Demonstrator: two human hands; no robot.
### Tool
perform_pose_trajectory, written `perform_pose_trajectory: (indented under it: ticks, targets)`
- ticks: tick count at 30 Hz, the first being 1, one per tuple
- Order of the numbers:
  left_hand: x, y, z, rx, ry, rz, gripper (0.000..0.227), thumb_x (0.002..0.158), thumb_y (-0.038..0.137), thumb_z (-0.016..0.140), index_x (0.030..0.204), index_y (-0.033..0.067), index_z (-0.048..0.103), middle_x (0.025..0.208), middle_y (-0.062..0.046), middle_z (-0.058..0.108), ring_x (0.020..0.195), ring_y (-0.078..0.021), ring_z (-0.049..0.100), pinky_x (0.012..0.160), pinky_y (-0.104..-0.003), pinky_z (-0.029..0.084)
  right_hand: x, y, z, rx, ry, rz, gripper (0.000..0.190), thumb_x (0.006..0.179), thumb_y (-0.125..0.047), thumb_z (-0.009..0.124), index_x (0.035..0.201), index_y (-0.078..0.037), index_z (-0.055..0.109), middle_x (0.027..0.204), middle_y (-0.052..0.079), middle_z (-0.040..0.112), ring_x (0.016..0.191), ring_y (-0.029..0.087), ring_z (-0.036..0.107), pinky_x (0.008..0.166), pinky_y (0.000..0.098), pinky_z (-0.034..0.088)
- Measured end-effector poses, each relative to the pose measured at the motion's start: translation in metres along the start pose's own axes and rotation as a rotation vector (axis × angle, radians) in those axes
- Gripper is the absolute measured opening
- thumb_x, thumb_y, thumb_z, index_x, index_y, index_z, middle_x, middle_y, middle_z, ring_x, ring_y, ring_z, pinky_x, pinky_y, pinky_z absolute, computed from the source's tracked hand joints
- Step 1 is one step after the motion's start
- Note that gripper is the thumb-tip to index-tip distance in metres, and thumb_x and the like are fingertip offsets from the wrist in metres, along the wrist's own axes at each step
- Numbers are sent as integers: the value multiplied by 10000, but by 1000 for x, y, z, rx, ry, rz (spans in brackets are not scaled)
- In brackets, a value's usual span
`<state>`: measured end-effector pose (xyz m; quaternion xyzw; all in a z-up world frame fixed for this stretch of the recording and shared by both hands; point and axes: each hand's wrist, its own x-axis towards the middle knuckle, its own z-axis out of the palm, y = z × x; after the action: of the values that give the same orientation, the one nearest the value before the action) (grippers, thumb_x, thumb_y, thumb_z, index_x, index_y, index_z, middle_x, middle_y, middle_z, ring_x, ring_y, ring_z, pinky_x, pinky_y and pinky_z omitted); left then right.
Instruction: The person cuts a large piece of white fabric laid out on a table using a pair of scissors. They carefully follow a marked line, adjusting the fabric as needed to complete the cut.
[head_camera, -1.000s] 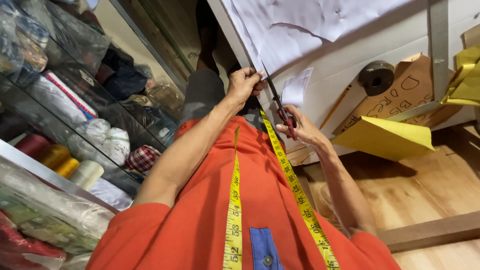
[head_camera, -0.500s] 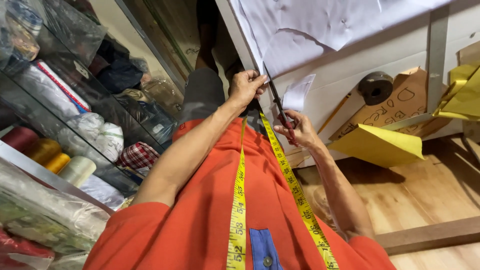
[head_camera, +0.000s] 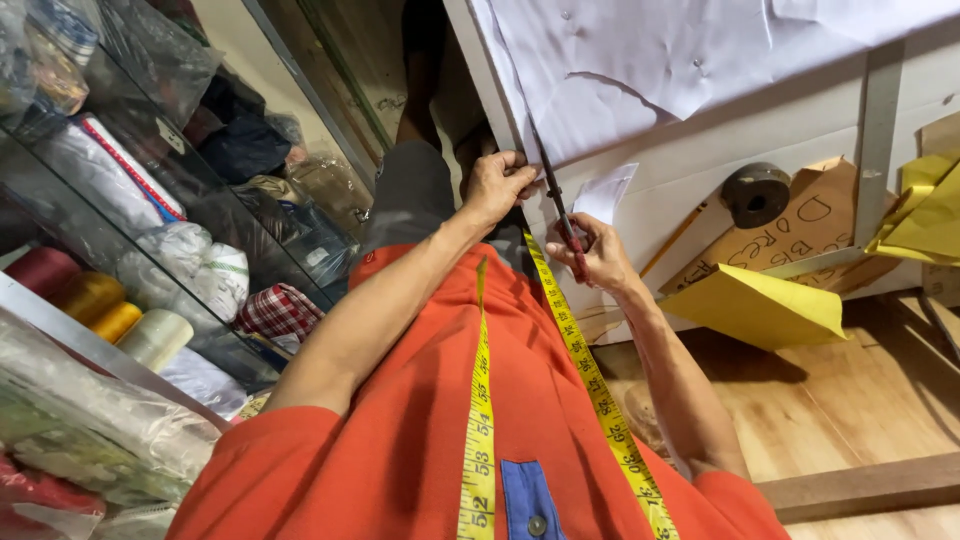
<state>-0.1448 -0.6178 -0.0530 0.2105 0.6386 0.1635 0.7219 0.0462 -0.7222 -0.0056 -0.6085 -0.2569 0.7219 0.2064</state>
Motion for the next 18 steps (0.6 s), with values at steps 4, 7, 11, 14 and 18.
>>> perform_pose_trajectory:
  ticks: [4,7,11,14,18]
  targets:
    - [-6,4,2,-1,-14,16,171,858,122,763,956,-14,725,706,-145,744,537,-123,702,443,-189,588,-14,-33,6,28,-8,15,392,828,-103,866,1133,7,647,459,109,566,318,171,551,273,224,396]
    - [9,-13,0,17,-15,28,182,845,139,782,948,-1,730,691,-140,740,532,-124,705,446,-196,588,-16,-58,10,9,-16,41,434,801,-123,878,1138,11,638,460,114,563,329,170,555,292,226,406]
    - [7,-9,-4,83,-6,54,214,831,143,791,964,-14,731,653,-122,714,532,-124,697,459,-191,575,7,-36,2,-20,2,42,462,806,-195,891,1174,-49,654,481,102,567,358,165,573,342,206,419]
    - [6,-11,-3,77,-11,50,240,828,148,792,981,-25,726,645,-110,700,531,-119,687,465,-189,571,16,-23,3,-13,17,25,462,814,-175,887,1192,-51,652,485,104,571,353,163,567,342,203,411]
    - [17,-22,-6,123,-13,65,217,830,194,803,939,15,745,593,-89,687,509,-117,670,462,-200,577,17,-27,6,37,25,8,383,829,-96,868,1138,-21,654,445,96,555,307,143,537,298,188,381]
